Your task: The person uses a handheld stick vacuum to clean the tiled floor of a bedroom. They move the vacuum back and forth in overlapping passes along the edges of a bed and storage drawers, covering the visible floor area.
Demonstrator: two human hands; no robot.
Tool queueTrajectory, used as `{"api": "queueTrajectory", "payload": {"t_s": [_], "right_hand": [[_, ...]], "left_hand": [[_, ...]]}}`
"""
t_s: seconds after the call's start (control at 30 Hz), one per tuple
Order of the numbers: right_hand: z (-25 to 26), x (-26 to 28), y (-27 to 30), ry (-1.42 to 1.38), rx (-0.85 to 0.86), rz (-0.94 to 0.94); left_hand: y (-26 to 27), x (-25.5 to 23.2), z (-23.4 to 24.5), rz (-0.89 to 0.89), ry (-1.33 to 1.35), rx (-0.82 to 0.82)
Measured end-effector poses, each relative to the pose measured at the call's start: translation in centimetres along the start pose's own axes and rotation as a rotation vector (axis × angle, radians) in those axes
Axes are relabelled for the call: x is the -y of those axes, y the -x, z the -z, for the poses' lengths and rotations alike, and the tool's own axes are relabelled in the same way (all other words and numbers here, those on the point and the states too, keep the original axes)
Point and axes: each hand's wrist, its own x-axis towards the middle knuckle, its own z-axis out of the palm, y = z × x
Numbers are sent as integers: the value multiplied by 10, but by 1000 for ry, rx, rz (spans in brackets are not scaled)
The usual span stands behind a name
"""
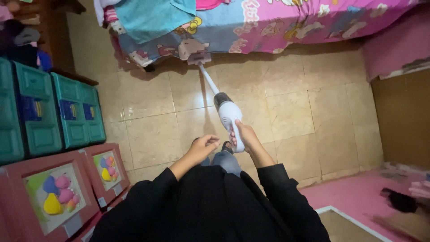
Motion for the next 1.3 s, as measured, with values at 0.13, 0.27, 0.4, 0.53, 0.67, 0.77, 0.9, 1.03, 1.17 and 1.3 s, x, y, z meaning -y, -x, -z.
{"api": "queueTrajectory", "payload": {"t_s": [0.13, 0.27, 0.4, 0.53, 0.67, 0.77, 0.9, 1.03, 1.17, 1.3], "right_hand": [[13, -11, 12, -35, -26, -11], [45, -35, 50, -46, -33, -50], [75, -60, 102, -108, -119, -109], [90, -78, 153, -136, -206, -157], [93, -85, 186, -135, -251, -300], [90, -93, 186, -159, -262, -292], [84, -97, 159, -210, -210, -212], [75, -87, 112, -200, -233, -140], [67, -57, 70, -152, -228, -107], [72, -21, 31, -102, -161, -29]], "left_hand": [[-5, -6, -3, -24, -44, 53], [-1, -16, -6, -3, 5, 128], [-11, -15, -7, 10, -28, 189], [-11, -34, -7, 11, -22, 214], [-8, -52, -8, 51, -116, 196], [-19, -36, -15, 49, -95, 200], [-29, -19, -21, 24, -122, 190], [-21, -29, -13, 27, -118, 223], [-11, -46, -10, 26, -72, 180], [-15, -47, -21, 23, -56, 134]]}}
